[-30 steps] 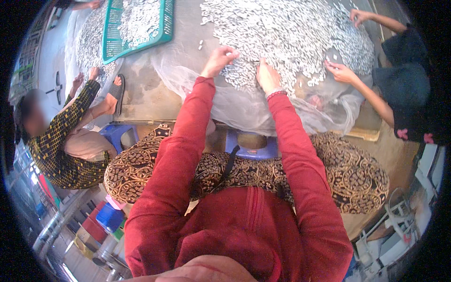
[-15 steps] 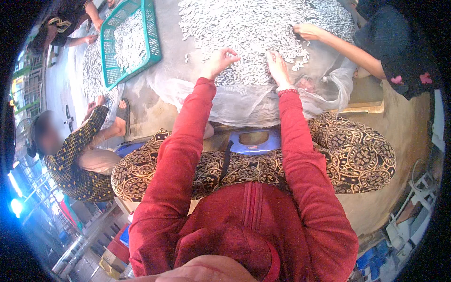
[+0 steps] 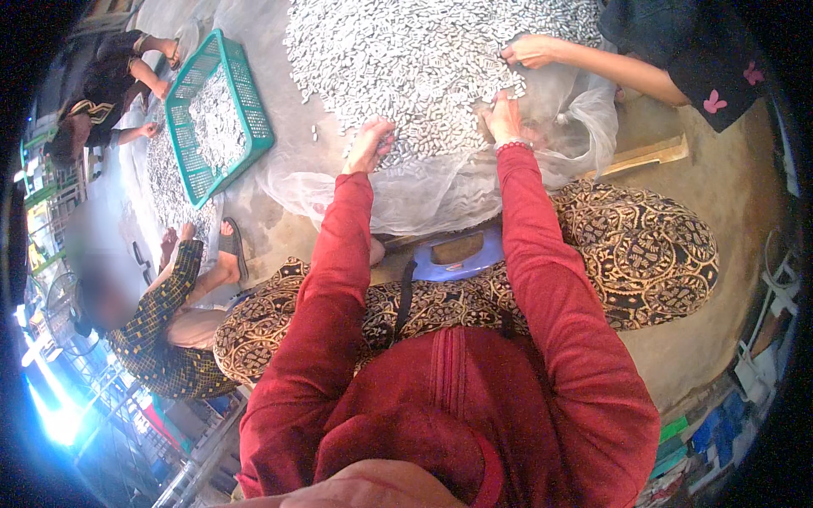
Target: The person sits on a low stool and sorts small white components from a large pile on a plastic sheet, picking them up by hand and placing them into a green basket. Other workers are also sorting the same components nearby.
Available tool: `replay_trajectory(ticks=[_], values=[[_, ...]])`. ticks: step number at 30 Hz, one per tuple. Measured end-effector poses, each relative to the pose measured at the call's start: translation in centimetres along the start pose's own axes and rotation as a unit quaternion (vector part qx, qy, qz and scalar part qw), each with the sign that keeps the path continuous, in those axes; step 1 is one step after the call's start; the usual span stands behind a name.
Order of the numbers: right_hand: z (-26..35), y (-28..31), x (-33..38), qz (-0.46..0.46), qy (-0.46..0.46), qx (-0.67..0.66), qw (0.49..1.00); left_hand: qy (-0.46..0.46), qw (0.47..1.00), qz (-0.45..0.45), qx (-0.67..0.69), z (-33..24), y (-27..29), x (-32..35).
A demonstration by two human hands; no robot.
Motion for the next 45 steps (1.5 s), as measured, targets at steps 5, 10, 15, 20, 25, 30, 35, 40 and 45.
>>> replay_trajectory(ticks=[5, 10, 15, 20, 25, 30, 35, 40, 45], values=[[4.0, -4.0, 2.8, 0.117, 0.052, 0.037, 0.991, -0.003, 0.977, 0.028, 0.210, -1.3, -0.2, 2.6], [7.6, -5.5, 5.8, 0.205, 0.191, -0.008, 0.960, -0.050, 0.992, 0.018, -0.114, -1.9, -1.0, 0.5], [5.2, -1.1, 4.2, 0.057, 0.032, -0.081, 0.995, -0.112, 0.812, -0.190, -0.540, -0.3, -2.4, -0.9], [1.5, 1.8, 1.6, 0.031, -0.033, 0.049, 0.998, -0.118, 0.804, -0.136, -0.566, 0.5, -3.2, -2.4], [1.4, -0.3, 1.4, 0.027, 0.068, 0.099, 0.992, -0.090, 0.966, -0.054, -0.236, -0.5, -0.5, -0.2], [2.0, -1.5, 0.1, 0.070, 0.057, 0.024, 0.996, -0.029, 0.951, 0.127, 0.279, -2.5, -0.5, 2.2], [3.3, -2.9, 0.5, 0.110, -0.046, -0.394, 0.912, -0.087, 0.953, 0.153, 0.247, -5.9, -2.7, 1.4], [4.9, -4.3, 2.3, 0.211, -0.030, -0.470, 0.857, -0.073, 0.982, 0.042, -0.170, -5.0, -4.6, -1.2], [4.3, -3.5, 3.2, 0.128, -0.023, -0.020, 0.991, -0.241, 0.764, -0.141, -0.582, -3.3, -4.7, -1.8]])
Point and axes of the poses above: each hand's wrist, its own x-axis away from the middle knuckle, its own y-axis out of the back of the hand, z = x × y, the point moved 6 cm from there along -x, towards the middle knuckle, and after that the axes turned 1 degree about y, right-handed, at the moved point
